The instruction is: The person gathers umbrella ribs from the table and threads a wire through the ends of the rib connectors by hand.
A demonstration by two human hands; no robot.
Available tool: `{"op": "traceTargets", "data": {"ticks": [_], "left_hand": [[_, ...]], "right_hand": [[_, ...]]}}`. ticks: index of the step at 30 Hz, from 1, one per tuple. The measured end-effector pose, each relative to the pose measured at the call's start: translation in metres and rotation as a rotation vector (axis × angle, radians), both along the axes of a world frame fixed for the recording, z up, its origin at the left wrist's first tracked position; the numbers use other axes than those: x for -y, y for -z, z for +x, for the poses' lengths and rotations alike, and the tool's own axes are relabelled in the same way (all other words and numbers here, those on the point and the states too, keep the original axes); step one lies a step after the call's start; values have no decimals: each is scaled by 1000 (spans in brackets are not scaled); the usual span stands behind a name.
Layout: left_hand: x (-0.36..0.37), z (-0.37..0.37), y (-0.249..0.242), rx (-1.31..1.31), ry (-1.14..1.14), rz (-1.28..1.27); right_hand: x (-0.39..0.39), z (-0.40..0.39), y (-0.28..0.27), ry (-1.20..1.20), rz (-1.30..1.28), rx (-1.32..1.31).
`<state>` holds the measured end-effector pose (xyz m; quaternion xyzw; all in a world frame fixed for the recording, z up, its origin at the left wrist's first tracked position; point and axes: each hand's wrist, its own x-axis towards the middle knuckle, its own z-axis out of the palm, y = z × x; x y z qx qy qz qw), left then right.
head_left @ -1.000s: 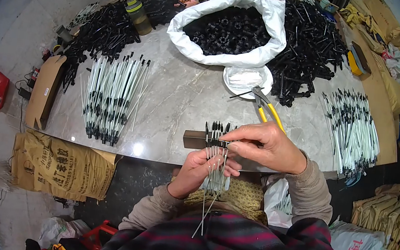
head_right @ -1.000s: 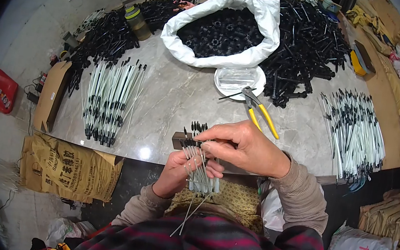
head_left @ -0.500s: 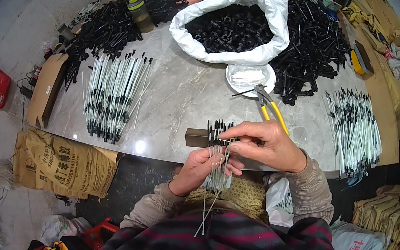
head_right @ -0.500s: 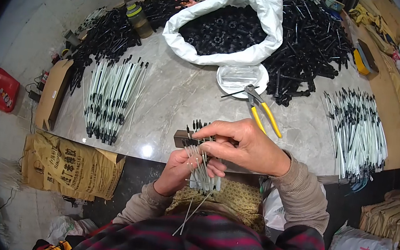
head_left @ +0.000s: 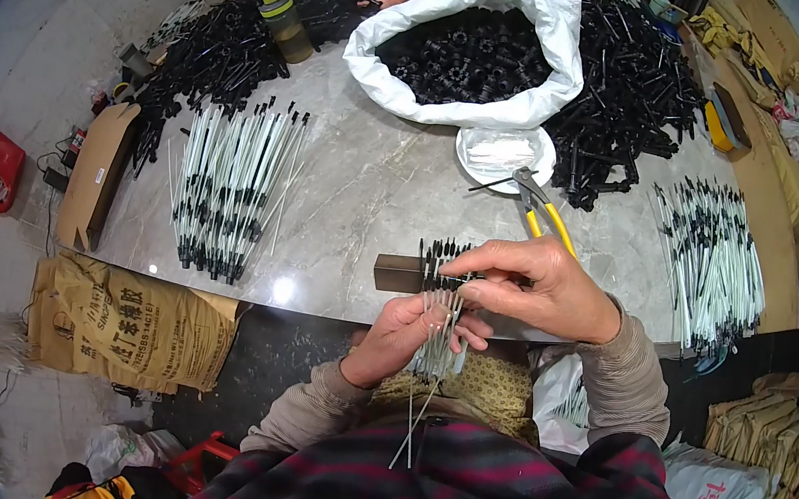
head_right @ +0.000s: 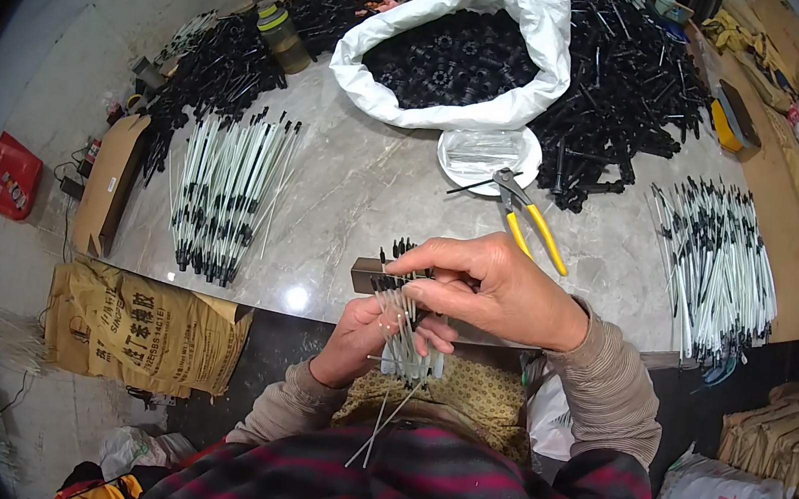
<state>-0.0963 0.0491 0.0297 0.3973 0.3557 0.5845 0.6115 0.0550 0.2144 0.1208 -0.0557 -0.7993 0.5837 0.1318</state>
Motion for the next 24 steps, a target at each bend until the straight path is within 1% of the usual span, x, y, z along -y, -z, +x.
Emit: {"op": "traceTargets", "data": {"ticks": [3, 9, 12, 15, 17, 19, 22, 24], "left_hand": [[0, -1, 2, -7, 7, 6], [0, -3, 3, 4, 19, 8], [0, -5, 4, 7, 23, 22], [1, -5, 3, 24, 27, -4], [1, -5, 2, 33, 29, -16], [0, -6, 1, 0, 36, 0], [0, -6, 0, 4, 35, 13], [0, -6, 1, 9, 33, 15]], "right_hand": [[-2, -3, 10, -41, 80, -143], [-2, -5, 7, -45, 97, -160], [1, -8, 14, -54, -79, -139], [1, -8, 17, -72, -81, -134], [2, -9, 14, -75, -39, -140], [3, -8, 8, -61, -43, -91], [5, -7, 4, -27, -106, 8], [5, -8, 6, -22, -120, 0]]}}
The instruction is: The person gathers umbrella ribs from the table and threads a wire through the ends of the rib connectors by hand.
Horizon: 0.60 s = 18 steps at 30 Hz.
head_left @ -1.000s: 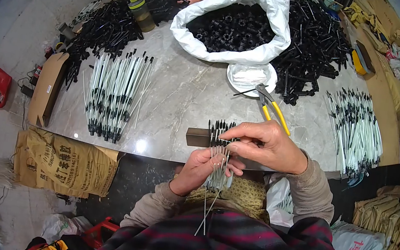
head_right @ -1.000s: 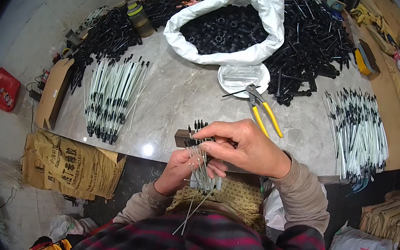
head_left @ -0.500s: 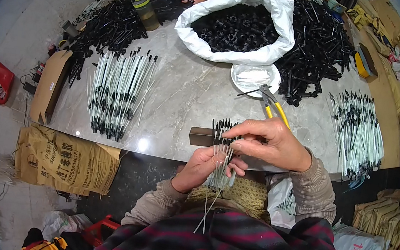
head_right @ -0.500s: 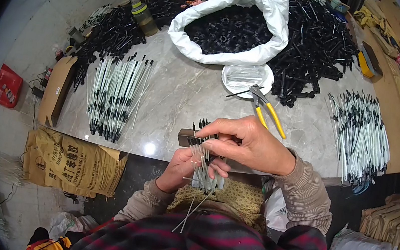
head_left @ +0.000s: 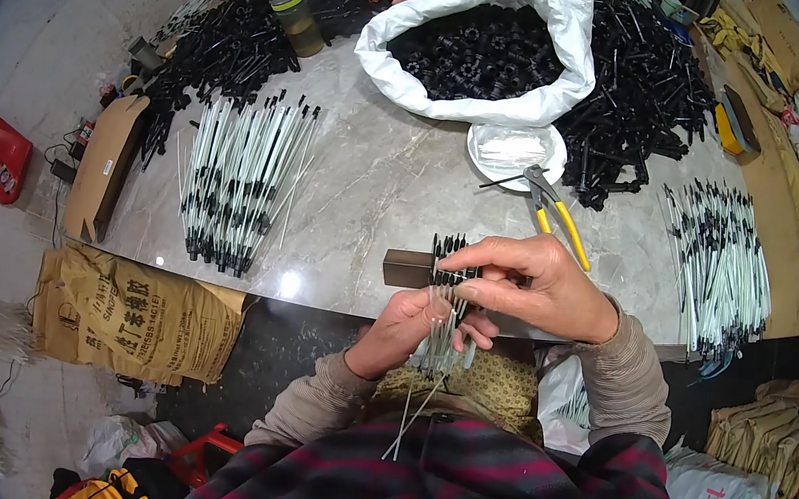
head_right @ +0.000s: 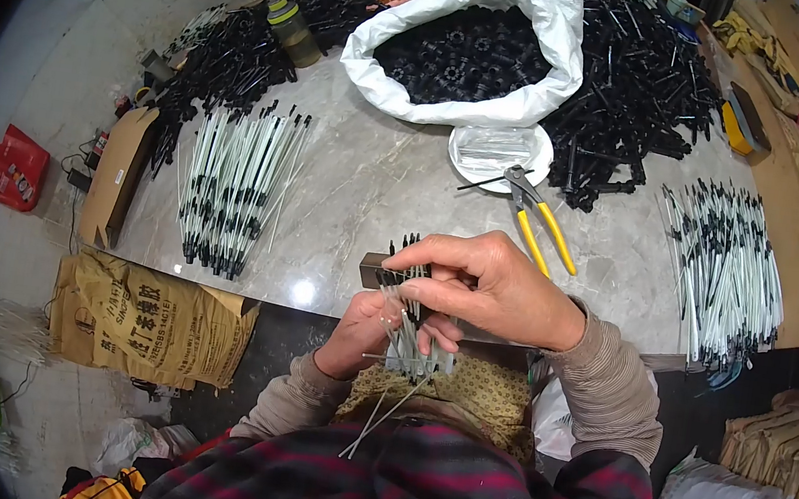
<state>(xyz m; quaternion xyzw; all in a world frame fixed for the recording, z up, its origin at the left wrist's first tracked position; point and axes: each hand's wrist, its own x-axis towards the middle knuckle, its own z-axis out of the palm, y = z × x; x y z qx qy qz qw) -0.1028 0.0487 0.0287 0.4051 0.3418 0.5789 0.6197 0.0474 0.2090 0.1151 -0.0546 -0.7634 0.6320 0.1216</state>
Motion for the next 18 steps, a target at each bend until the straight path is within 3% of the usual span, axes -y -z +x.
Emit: {"op": "traceTargets", "data": {"ticks": [18], "left_hand": [[0, -1, 4, -29, 0, -29]], "right_hand": [[-2, 1, -4, 1, 215, -29]]}}
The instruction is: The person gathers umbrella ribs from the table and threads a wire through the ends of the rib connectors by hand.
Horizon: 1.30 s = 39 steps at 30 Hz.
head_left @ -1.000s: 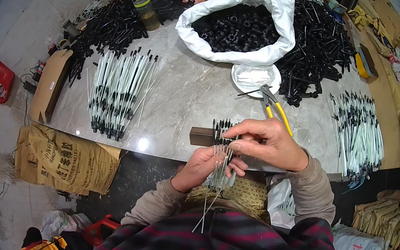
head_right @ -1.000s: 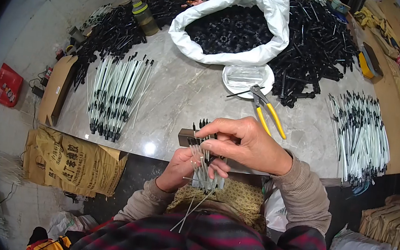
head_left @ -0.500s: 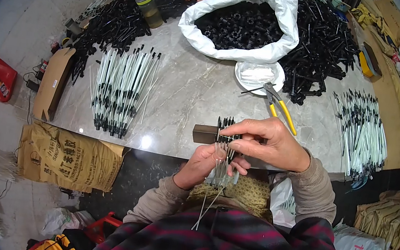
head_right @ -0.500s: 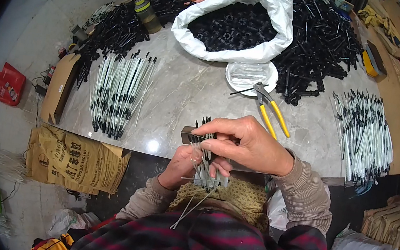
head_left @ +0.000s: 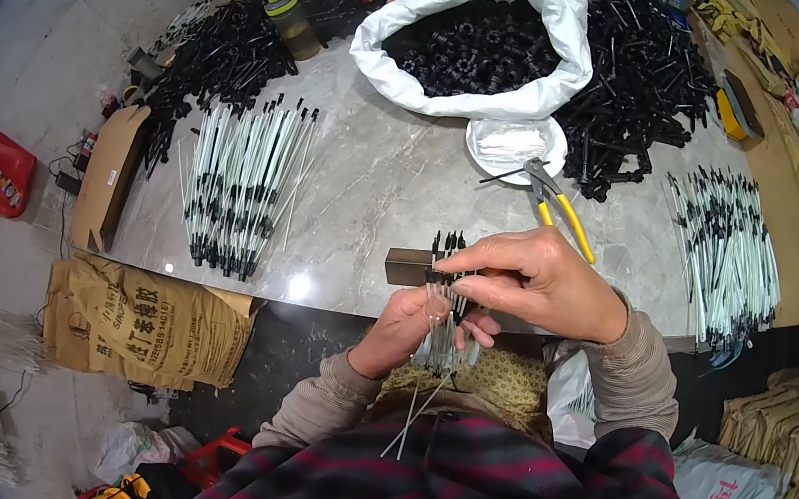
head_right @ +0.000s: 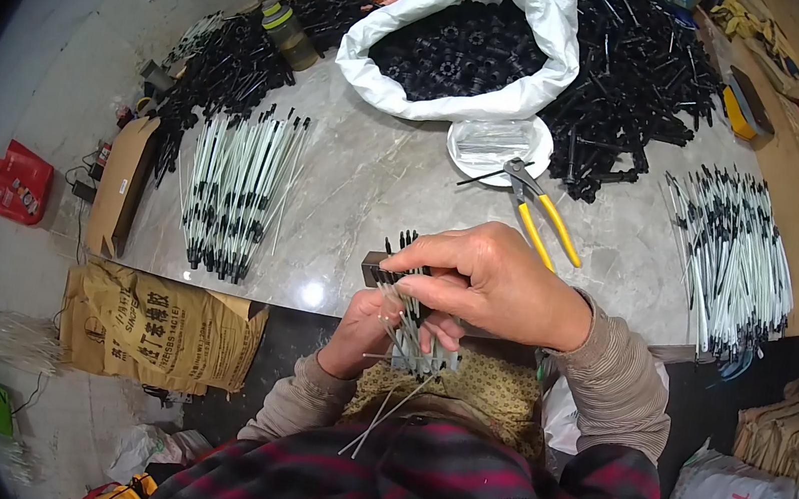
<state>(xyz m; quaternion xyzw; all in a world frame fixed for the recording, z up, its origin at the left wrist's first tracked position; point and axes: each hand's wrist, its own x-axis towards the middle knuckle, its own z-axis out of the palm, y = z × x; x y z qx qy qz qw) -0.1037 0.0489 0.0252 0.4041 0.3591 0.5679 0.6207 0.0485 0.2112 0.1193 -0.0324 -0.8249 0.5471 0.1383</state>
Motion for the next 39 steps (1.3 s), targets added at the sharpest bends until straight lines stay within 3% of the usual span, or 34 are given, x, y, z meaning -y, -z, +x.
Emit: {"op": "traceTargets", "data": {"ticks": [6, 9, 12, 21, 24, 30, 39], "left_hand": [[0, 1, -1, -16, -8, 2], [0, 1, -2, -19, -17, 1], [0, 0, -1, -35, -11, 11], [0, -1, 0, -25, -8, 48], [1, 0, -1, -11, -14, 38], [2, 1, -4, -36, -34, 15], [0, 6, -10, -81, -86, -18]], "right_hand": [[1, 1, -5, 19, 116, -17], [2, 0, -5, 20, 5, 33], [2, 1, -5, 24, 87, 7], [9, -1, 7, -30, -198, -24], [9, -5, 15, -14, -166, -134], [11, -5, 2, -42, -189, -8], [13, -6, 9, -18, -158, -88]]}}
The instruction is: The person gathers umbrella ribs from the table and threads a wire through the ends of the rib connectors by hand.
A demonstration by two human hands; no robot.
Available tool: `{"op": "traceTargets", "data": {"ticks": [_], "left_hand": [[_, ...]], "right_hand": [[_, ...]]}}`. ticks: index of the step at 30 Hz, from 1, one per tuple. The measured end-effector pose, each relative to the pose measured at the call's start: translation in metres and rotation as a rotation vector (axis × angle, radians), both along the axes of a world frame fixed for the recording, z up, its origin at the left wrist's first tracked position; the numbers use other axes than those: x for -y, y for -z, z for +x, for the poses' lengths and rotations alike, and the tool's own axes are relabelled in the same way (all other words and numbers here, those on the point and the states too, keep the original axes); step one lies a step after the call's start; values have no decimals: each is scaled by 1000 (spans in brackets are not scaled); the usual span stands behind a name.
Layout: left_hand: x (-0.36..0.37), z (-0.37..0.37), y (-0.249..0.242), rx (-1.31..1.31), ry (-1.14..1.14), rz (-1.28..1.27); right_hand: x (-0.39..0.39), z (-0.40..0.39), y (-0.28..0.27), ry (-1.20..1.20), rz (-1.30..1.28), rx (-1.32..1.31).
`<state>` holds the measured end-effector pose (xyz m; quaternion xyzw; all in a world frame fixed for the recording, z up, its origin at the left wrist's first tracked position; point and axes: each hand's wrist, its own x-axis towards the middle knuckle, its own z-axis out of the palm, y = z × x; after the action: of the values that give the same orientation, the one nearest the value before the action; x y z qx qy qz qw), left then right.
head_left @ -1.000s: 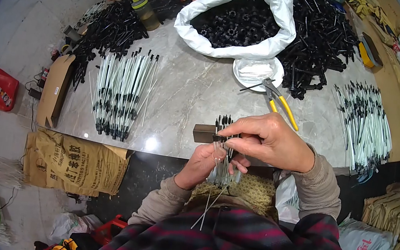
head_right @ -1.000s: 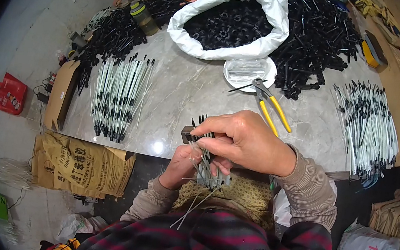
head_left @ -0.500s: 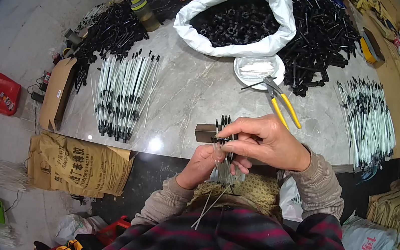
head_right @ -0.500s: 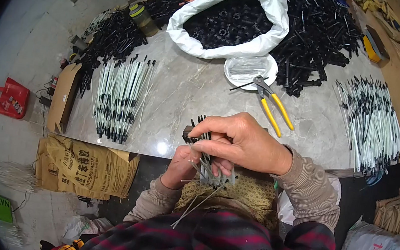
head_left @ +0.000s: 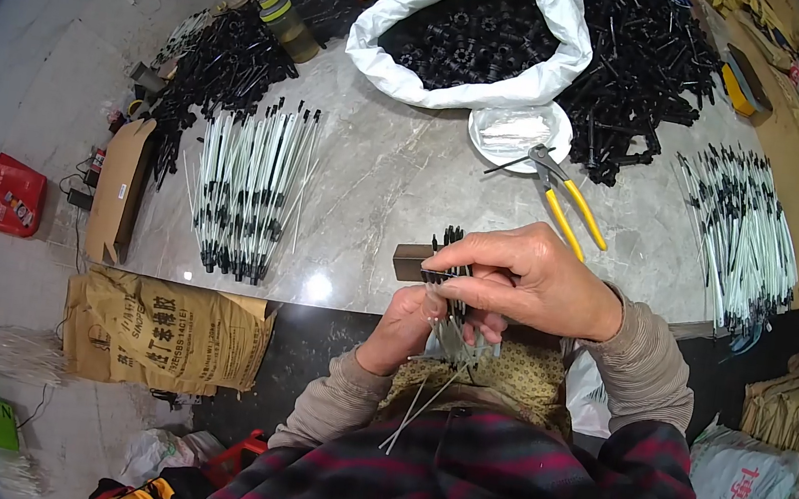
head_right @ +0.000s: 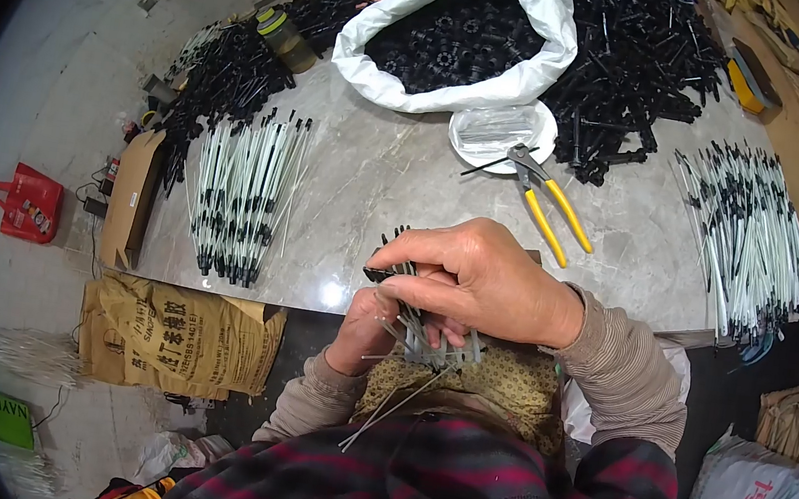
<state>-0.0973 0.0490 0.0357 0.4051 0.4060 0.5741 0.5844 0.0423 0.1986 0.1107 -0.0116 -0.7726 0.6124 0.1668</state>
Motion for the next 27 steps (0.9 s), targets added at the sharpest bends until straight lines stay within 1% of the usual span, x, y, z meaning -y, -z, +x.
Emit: {"op": "traceTargets", "data": {"ticks": [3, 6, 8, 9, 11, 12, 14, 18, 21, 24, 25, 27], "left_hand": [[0, 0, 1, -4, 6, 10], [1, -2, 8, -33, 10, 1], [2, 0, 7, -53, 3, 20], [0, -1, 4, -57, 22, -33], [-6, -2, -4, -64, 58, -137], [-6, -1, -4, 56, 52, -89], [-4, 1, -3, 300, 38, 9], [-4, -1, -9, 211, 27, 35], [-3, 2, -11, 183, -75, -39], [-2, -2, -8, 188, -47, -36], [-2, -2, -7, 196, -47, -43], [-2, -2, -6, 209, -46, -56]], "right_hand": [[0, 1, -3, 3, 40, 0], [0, 1, -5, 20, 140, -12], [-1, 1, -6, 1, 118, 5], [-1, 1, -6, -9, 108, 14], [-4, -1, -3, -1, 188, -54], [-5, -2, -2, 2, 228, -87], [-5, -3, -2, -10, 180, -50], [-4, -1, -9, 18, 70, 13], [-8, 8, -15, 150, 122, -38], [-15, 23, -10, 223, 178, -23], [-16, 26, -11, 214, 156, -1], [-17, 26, -11, 216, 212, -32]]}}
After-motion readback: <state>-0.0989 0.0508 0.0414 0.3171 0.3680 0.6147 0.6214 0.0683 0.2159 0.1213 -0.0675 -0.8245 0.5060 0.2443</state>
